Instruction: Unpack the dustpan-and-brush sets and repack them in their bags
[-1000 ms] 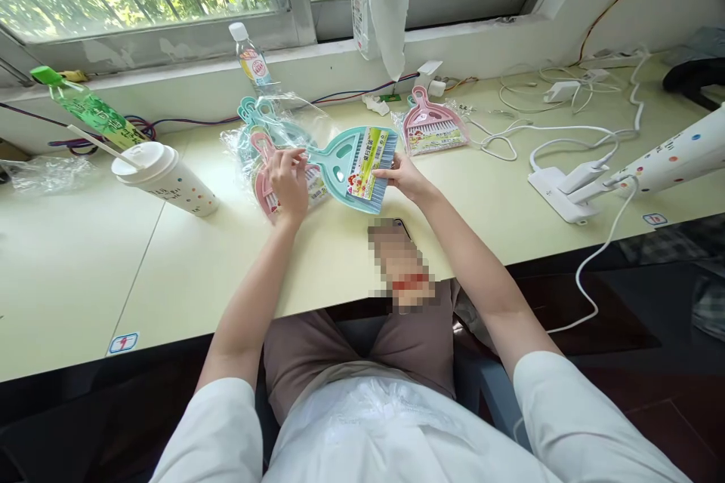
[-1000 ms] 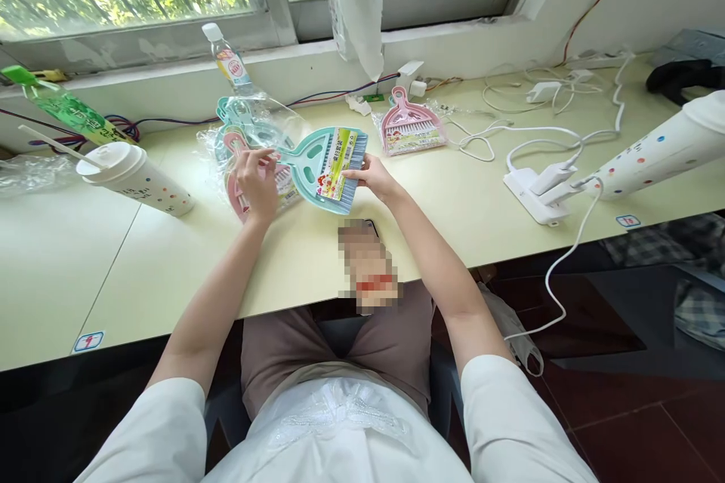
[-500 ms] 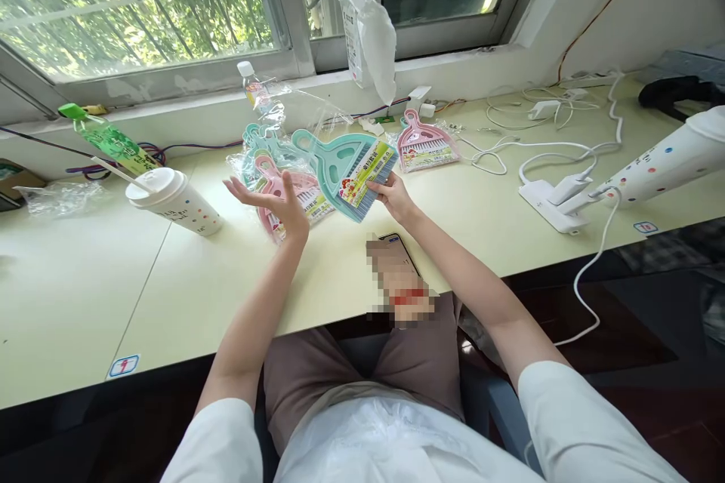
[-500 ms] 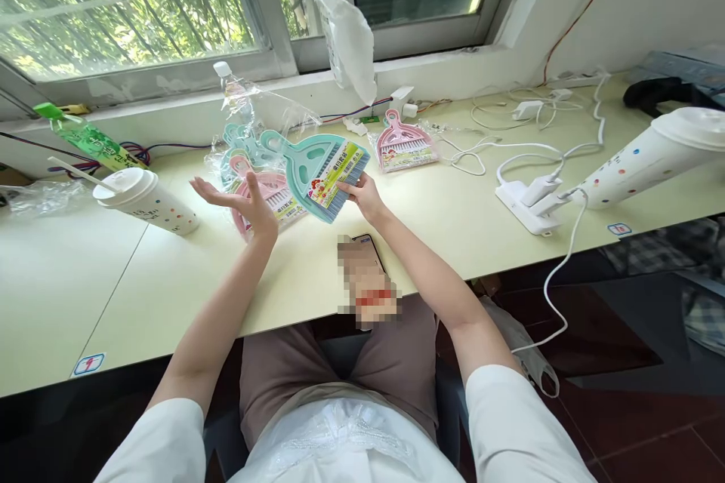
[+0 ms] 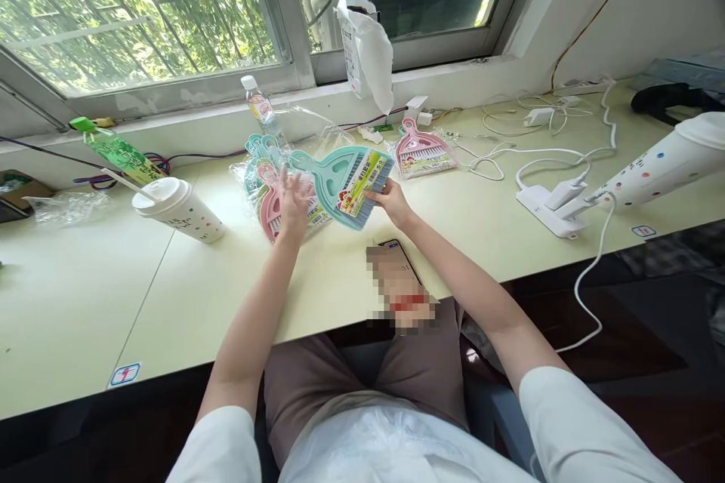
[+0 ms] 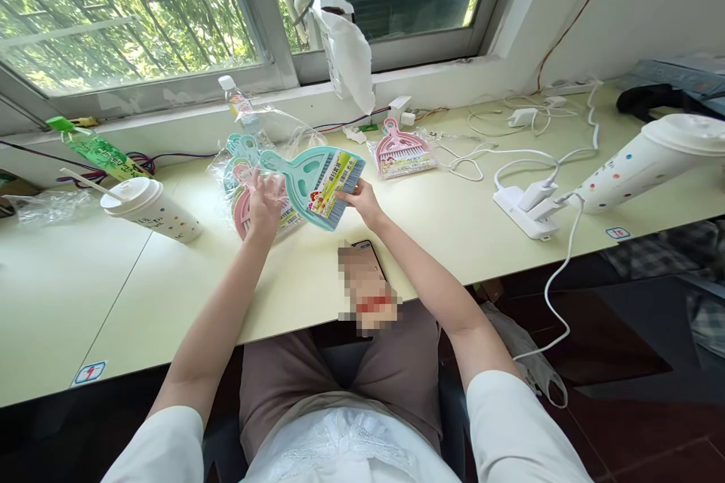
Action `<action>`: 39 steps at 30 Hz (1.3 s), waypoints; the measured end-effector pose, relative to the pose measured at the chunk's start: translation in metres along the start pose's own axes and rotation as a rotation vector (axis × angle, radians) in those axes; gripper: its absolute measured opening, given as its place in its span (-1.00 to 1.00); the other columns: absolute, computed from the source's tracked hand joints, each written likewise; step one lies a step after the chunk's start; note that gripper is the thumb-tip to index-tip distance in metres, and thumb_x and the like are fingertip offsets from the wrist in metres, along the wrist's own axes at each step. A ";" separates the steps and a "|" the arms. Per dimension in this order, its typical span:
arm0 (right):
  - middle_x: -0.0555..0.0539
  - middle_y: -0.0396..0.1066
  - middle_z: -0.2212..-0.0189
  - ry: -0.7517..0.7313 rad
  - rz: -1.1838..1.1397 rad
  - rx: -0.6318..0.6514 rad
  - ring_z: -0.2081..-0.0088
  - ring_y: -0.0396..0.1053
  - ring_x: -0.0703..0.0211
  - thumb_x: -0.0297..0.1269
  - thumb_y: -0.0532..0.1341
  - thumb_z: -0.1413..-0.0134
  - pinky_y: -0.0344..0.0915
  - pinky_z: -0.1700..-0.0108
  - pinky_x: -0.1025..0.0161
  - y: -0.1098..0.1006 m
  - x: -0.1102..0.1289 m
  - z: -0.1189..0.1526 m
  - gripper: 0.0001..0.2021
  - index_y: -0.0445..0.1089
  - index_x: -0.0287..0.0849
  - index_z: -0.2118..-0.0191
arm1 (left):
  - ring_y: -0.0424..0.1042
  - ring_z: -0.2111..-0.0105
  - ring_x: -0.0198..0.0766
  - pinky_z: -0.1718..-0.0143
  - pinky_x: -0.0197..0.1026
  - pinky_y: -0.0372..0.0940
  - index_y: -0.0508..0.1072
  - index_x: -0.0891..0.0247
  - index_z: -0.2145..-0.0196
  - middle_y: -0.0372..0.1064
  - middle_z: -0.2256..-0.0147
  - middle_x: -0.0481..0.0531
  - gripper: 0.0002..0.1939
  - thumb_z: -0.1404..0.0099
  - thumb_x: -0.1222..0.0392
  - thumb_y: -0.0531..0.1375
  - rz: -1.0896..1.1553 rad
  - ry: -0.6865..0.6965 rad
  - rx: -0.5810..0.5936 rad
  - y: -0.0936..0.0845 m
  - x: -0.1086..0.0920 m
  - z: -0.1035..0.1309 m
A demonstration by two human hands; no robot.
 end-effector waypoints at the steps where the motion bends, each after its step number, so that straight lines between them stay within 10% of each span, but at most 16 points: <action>1: -0.04 0.57 0.20 0.004 0.001 0.012 0.11 0.52 0.02 -0.08 0.55 0.44 0.48 -0.01 -0.06 0.001 -0.001 0.000 -0.43 0.38 -0.08 0.21 | 0.40 -0.16 -0.16 -0.10 -0.09 0.37 0.20 -0.04 -0.28 0.31 -0.22 0.10 -0.44 -0.36 -0.01 0.16 0.003 -0.040 0.002 0.001 0.004 0.000; 13: -0.07 0.55 0.10 -0.017 -0.111 -0.101 -0.02 0.49 0.00 -0.10 0.51 0.32 0.49 -0.08 0.01 -0.006 0.002 0.002 -0.49 0.34 -0.06 0.21 | 0.43 -0.12 -0.09 -0.18 0.00 0.32 0.27 0.03 -0.24 0.45 -0.10 0.07 -0.33 -0.21 0.06 0.35 0.121 -0.314 0.356 0.066 0.029 0.047; 28: -0.07 0.54 0.09 -0.065 -0.081 -0.152 0.00 0.50 0.00 -0.08 0.52 0.35 0.51 -0.02 0.00 -0.002 0.005 0.007 -0.45 0.32 -0.06 0.20 | 0.32 -0.23 -0.01 -0.28 0.06 0.24 0.36 0.16 -0.21 0.46 -0.10 0.11 -0.41 -0.25 0.09 0.34 0.168 -0.438 0.410 0.071 0.044 0.055; 39: -0.06 0.56 0.14 -0.012 -0.116 -0.087 0.03 0.51 -0.02 -0.10 0.54 0.42 0.51 -0.02 -0.02 0.006 0.004 0.009 -0.45 0.35 -0.07 0.23 | 0.38 -0.18 -0.02 -0.24 0.05 0.31 0.36 0.14 -0.19 0.47 -0.08 0.07 -0.44 -0.25 0.08 0.32 0.205 -0.393 0.237 0.064 0.043 0.051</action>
Point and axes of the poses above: each hand's wrist, its own z-axis away from the middle knuckle, its own y-axis out of the palm, x = y × z, the point moved 7 cm from there along -z, towards the middle knuckle
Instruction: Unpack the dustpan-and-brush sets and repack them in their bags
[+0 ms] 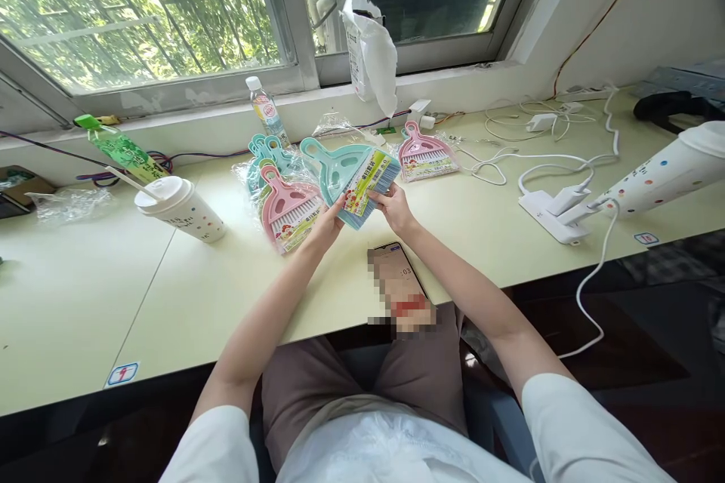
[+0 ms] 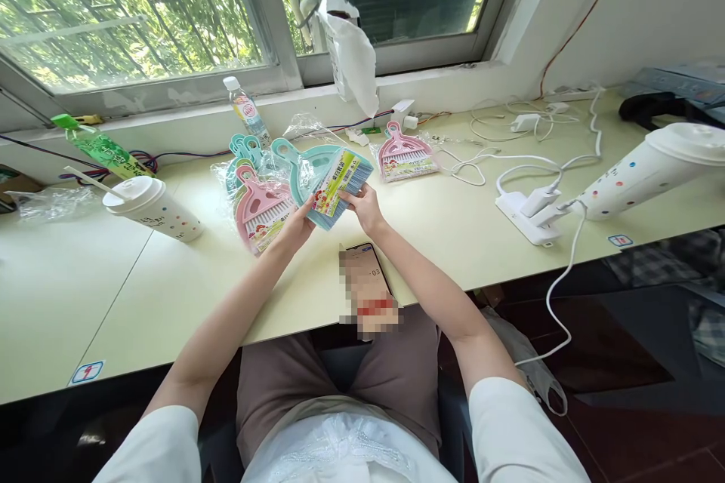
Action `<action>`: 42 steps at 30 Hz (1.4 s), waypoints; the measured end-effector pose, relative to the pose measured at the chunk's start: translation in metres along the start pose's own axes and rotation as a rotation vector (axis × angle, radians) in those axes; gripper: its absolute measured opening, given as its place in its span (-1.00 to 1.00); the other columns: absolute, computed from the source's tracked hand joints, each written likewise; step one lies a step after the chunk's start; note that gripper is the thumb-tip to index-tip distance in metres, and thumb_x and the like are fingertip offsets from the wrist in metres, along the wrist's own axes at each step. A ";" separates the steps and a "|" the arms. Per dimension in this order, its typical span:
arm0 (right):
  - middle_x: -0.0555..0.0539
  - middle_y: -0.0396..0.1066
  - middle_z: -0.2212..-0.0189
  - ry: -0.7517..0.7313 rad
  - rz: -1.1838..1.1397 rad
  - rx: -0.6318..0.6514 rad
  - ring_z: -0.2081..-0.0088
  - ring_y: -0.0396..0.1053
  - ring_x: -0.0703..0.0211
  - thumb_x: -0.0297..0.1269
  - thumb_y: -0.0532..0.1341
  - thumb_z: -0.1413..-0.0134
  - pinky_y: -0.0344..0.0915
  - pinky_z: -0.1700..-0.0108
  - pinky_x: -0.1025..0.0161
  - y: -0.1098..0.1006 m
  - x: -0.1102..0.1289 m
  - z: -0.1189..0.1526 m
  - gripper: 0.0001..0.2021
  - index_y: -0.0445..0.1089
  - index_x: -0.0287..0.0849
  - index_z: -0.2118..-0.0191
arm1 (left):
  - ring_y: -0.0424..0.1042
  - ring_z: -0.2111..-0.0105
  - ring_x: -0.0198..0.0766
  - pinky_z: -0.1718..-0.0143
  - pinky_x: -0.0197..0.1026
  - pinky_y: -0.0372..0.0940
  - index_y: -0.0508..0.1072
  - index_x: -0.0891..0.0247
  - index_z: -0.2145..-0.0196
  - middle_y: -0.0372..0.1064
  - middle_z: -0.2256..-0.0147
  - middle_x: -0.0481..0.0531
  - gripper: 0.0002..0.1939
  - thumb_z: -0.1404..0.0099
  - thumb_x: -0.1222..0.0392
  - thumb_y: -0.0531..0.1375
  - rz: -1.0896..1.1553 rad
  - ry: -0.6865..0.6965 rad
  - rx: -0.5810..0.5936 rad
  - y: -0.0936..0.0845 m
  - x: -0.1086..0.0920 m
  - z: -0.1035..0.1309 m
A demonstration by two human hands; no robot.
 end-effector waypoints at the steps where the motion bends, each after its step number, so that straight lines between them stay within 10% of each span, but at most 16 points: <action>1: -0.06 0.56 0.14 -0.009 0.000 -0.012 0.02 0.51 -0.02 -0.10 0.53 0.40 0.51 -0.02 -0.02 -0.002 0.001 -0.001 -0.46 0.34 -0.07 0.23 | 0.37 -0.18 -0.02 -0.24 0.06 0.30 0.37 0.13 -0.17 0.47 -0.08 0.07 -0.46 -0.26 0.08 0.32 -0.008 -0.024 0.022 0.004 0.003 0.002; 16: -0.01 0.57 0.21 0.094 -0.125 -0.067 0.10 0.52 0.09 -0.26 0.48 0.28 0.50 0.03 0.14 -0.003 -0.012 -0.002 -0.60 0.38 -0.10 0.25 | 0.36 -0.14 0.00 -0.18 0.04 0.25 0.19 0.06 -0.24 0.36 -0.13 0.12 -0.16 -0.06 -0.01 0.43 -0.383 0.435 -0.057 -0.009 -0.016 -0.004; 32: 0.08 0.56 0.29 0.052 -0.175 -0.184 0.24 0.51 0.20 -0.40 0.41 0.23 0.49 0.22 0.27 -0.027 -0.006 -0.013 -0.55 0.38 -0.05 0.12 | 0.36 -0.11 0.00 -0.12 0.05 0.28 0.19 0.07 -0.22 0.37 -0.08 0.12 -0.29 -0.19 -0.09 0.30 -0.542 0.497 0.049 -0.005 -0.016 -0.005; 42: 0.02 0.57 0.29 0.150 -0.126 -0.265 0.24 0.52 0.17 -0.11 0.46 0.17 0.50 0.23 0.23 -0.036 -0.011 -0.006 -0.59 0.40 -0.07 0.16 | 0.33 -0.13 0.00 -0.18 0.07 0.19 0.22 0.09 -0.22 0.39 -0.05 0.13 -0.39 -0.26 -0.06 0.23 -0.689 0.518 0.050 0.008 -0.016 0.006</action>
Point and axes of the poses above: each hand's wrist, its own z-axis away from the middle knuckle, its own y-axis out of the palm, x = y × z, the point moved 7 cm from there along -z, towards the middle knuckle
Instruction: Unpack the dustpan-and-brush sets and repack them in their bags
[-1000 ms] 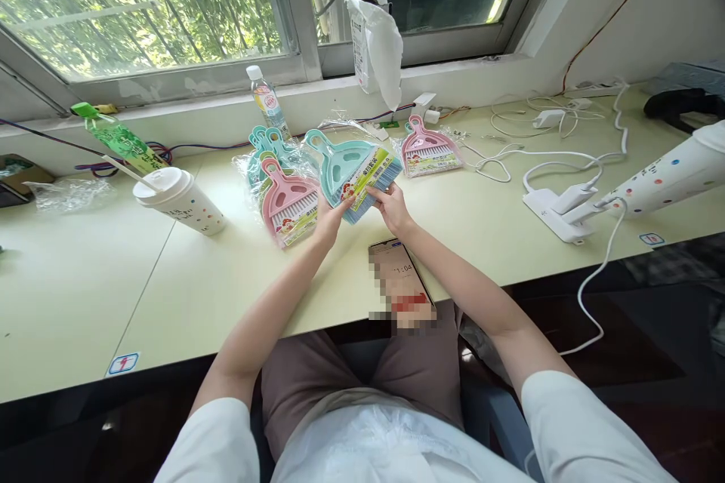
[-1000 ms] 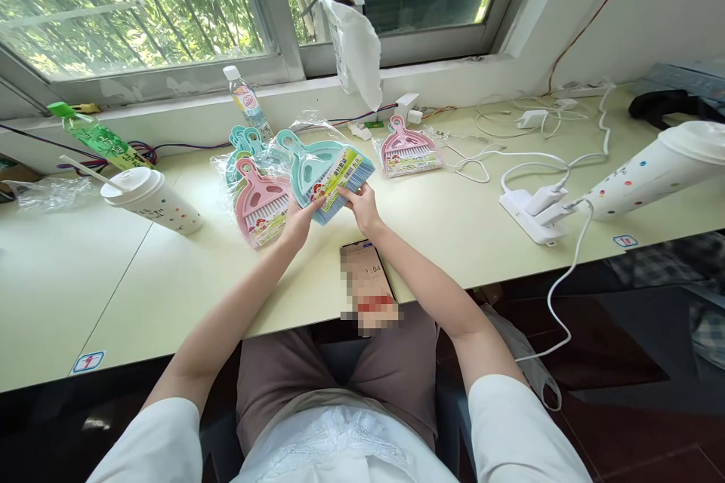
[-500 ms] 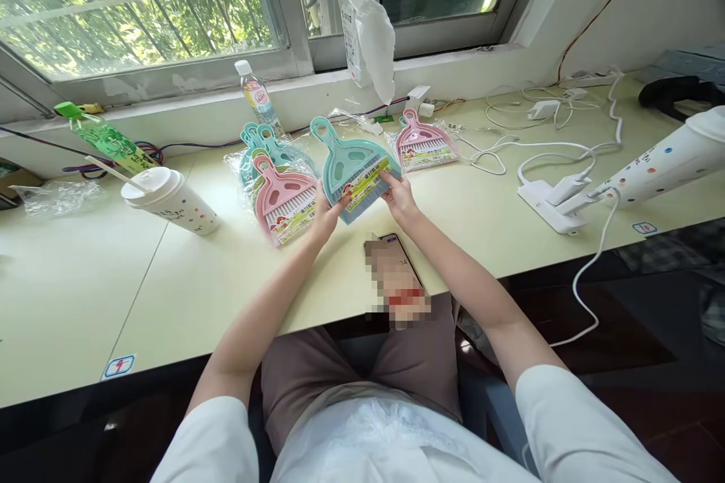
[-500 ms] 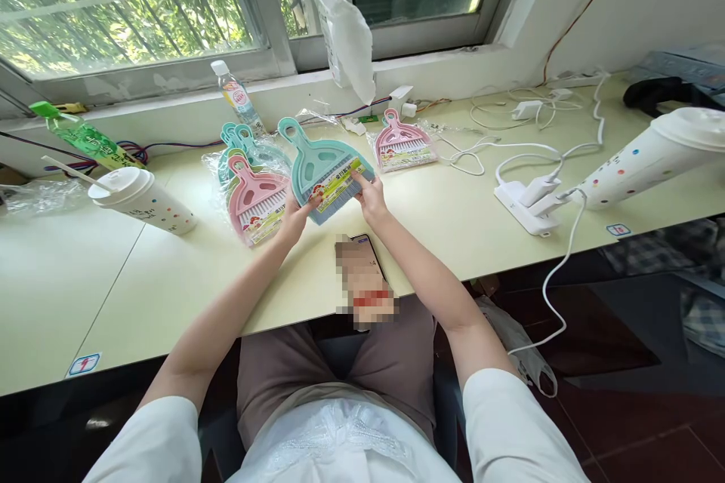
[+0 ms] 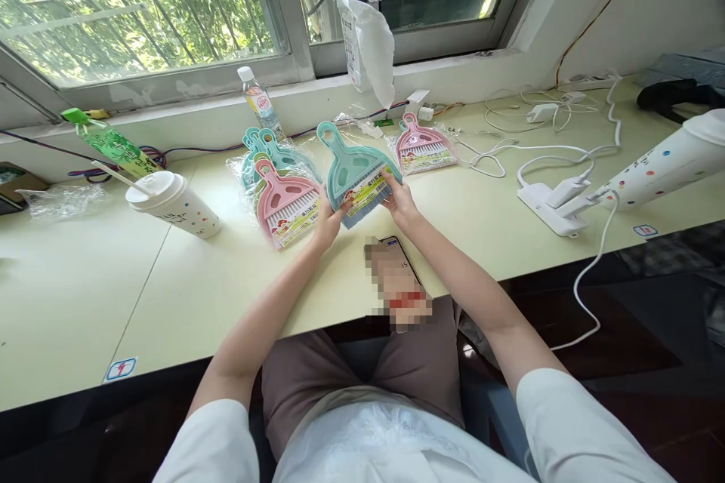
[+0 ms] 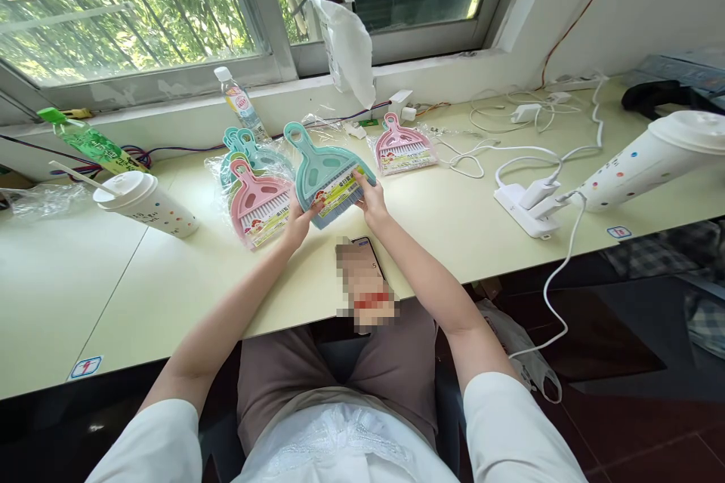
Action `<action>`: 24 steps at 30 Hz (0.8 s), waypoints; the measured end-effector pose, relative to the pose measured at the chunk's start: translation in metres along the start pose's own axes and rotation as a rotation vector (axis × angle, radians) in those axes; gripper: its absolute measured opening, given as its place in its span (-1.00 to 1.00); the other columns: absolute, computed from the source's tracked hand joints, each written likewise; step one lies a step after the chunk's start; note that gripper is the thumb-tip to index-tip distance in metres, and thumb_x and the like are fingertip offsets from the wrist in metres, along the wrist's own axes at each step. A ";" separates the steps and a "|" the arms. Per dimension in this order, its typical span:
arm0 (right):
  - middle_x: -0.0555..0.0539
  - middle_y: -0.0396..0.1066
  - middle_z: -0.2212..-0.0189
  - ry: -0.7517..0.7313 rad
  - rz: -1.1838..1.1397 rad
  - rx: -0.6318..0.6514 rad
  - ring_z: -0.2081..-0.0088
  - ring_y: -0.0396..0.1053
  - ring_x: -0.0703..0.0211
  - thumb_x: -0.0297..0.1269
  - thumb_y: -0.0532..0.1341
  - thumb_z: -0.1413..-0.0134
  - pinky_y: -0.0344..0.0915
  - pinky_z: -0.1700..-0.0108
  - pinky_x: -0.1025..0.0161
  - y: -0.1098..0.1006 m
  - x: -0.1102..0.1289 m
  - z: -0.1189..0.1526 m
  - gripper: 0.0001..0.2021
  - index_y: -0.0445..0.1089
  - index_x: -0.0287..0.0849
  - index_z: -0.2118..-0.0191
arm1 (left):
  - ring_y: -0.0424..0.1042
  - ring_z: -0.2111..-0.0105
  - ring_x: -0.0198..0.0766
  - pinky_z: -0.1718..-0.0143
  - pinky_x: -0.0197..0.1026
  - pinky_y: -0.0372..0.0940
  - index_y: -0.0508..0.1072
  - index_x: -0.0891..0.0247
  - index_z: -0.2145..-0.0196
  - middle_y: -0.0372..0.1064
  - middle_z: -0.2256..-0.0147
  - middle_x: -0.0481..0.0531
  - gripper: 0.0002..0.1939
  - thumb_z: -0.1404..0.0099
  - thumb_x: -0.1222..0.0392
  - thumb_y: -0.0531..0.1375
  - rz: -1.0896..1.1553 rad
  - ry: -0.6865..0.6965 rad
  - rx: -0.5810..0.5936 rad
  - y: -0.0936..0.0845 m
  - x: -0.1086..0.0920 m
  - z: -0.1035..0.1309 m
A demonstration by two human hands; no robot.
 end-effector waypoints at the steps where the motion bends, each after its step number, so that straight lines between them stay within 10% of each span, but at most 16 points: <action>1: 0.02 0.58 0.28 0.000 0.006 0.001 0.23 0.52 0.15 -0.08 0.46 0.17 0.50 0.23 0.23 0.000 0.001 0.001 -0.57 0.40 -0.06 0.15 | 0.33 -0.13 0.00 -0.18 0.07 0.19 0.22 0.09 -0.21 0.39 -0.05 0.13 -0.40 -0.27 -0.06 0.22 -0.013 0.000 0.002 0.000 -0.002 0.001; 13: -0.03 0.61 0.21 0.033 -0.018 0.318 0.06 0.54 0.04 -0.27 0.51 0.26 0.51 0.02 0.17 0.032 -0.004 0.012 -0.59 0.48 -0.10 0.19 | 0.36 -0.10 0.00 -0.19 0.08 0.19 0.24 0.10 -0.20 0.42 -0.01 0.10 -0.30 -0.14 0.03 0.31 0.181 -0.043 -0.125 -0.024 0.008 -0.009; 24: -0.04 0.62 0.31 -0.055 -0.093 0.113 0.17 0.57 0.03 -0.41 0.49 0.34 0.55 0.15 0.14 0.018 -0.004 0.007 -0.71 0.50 -0.16 0.36 | 0.37 -0.15 0.09 -0.11 0.16 0.34 0.13 0.06 -0.28 0.31 -0.19 0.17 -0.16 -0.14 -0.10 0.37 0.394 -0.410 0.021 0.001 0.025 0.007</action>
Point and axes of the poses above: each hand's wrist, its own z-axis away from the middle knuckle, its own y-axis out of the palm, x = y × z, the point moved 7 cm from there along -z, towards the middle knuckle
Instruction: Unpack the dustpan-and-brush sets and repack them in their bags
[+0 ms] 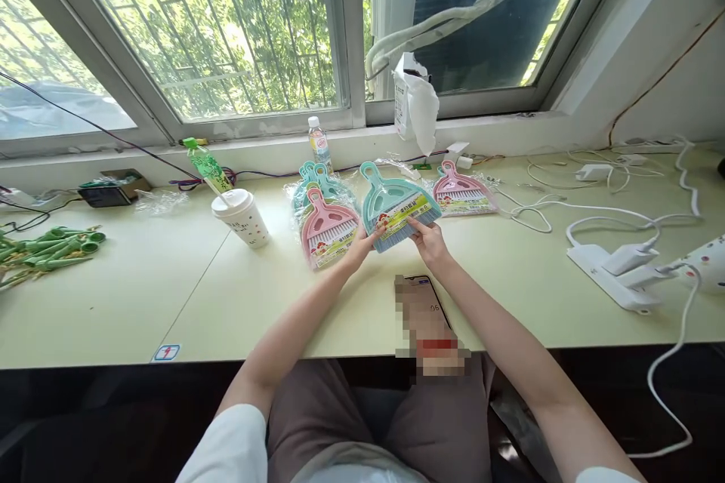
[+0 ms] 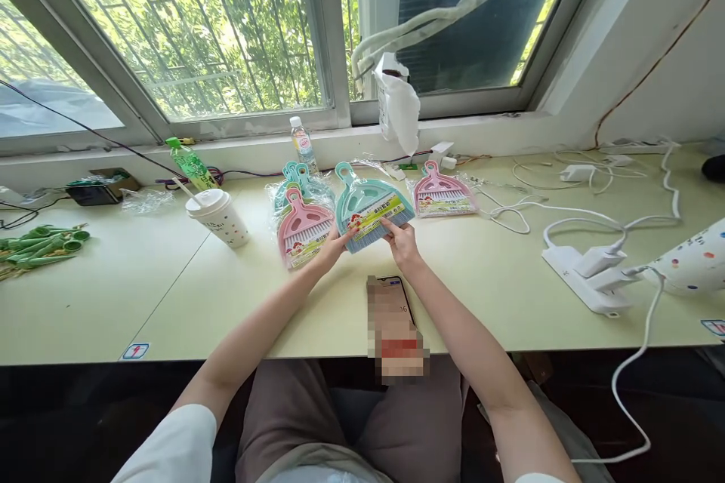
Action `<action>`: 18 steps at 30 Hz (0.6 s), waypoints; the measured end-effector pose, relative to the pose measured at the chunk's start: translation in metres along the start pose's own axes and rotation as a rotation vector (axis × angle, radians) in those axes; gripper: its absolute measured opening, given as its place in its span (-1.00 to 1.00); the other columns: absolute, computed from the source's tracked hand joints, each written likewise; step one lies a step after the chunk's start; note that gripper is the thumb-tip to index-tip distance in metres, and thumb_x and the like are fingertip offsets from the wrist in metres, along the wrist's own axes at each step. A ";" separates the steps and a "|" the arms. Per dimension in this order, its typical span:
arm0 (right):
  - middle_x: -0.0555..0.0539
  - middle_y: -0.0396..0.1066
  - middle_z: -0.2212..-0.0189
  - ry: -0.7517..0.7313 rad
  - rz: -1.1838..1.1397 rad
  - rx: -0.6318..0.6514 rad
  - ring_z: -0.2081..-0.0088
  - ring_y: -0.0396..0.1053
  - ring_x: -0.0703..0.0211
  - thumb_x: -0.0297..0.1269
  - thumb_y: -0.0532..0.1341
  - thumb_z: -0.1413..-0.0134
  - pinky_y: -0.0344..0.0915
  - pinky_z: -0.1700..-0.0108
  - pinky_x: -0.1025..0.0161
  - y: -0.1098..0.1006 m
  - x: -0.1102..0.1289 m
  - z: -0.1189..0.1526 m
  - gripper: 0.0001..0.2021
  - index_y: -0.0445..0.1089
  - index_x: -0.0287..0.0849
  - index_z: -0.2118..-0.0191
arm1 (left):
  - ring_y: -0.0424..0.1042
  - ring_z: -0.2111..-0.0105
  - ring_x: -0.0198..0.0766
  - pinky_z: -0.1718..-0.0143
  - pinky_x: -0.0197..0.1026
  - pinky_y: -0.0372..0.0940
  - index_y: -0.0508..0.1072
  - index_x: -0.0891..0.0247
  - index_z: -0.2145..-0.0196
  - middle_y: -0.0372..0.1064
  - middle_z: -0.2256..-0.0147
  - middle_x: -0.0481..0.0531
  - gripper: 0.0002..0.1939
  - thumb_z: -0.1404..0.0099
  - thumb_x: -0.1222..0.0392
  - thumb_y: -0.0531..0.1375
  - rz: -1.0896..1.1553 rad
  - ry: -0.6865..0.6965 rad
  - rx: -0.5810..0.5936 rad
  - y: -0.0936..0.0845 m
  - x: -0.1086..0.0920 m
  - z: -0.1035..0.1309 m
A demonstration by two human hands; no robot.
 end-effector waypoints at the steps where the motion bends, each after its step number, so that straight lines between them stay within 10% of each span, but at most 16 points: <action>1: -0.04 0.62 0.31 -0.015 -0.009 -0.015 0.16 0.57 0.02 -0.41 0.49 0.34 0.55 0.15 0.14 0.000 0.001 0.000 -0.71 0.50 -0.16 0.36 | 0.39 -0.13 0.10 -0.10 0.18 0.36 0.12 0.04 -0.29 0.31 -0.20 0.17 -0.17 -0.16 -0.12 0.35 0.043 -0.045 0.013 0.003 0.003 0.002; 13: -0.02 0.59 0.41 -0.007 -0.038 -0.004 0.35 0.56 0.11 -0.35 0.54 0.44 0.51 0.34 0.24 0.007 -0.007 0.006 -0.66 0.47 -0.17 0.42 | 0.33 -0.20 0.06 -0.13 0.14 0.35 0.14 0.03 -0.30 0.28 -0.23 0.13 -0.26 -0.26 -0.25 0.21 0.018 0.036 -0.176 -0.016 -0.008 -0.005; 18: 0.02 0.57 0.47 -0.012 -0.044 -0.053 0.36 0.57 0.10 -0.37 0.54 0.45 0.54 0.33 0.23 0.004 -0.009 0.003 -0.66 0.45 -0.15 0.45 | 0.05 -0.37 0.00 -0.34 0.13 0.06 -0.02 0.00 -0.35 0.05 -0.35 0.14 -0.26 -0.33 -0.21 0.14 -0.199 0.086 -0.211 -0.013 -0.004 -0.002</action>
Point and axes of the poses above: each hand's wrist, its own z-axis away from the middle knuckle, its own y-axis out of the palm, x = y × z, the point moved 7 cm from there along -z, towards the middle knuckle
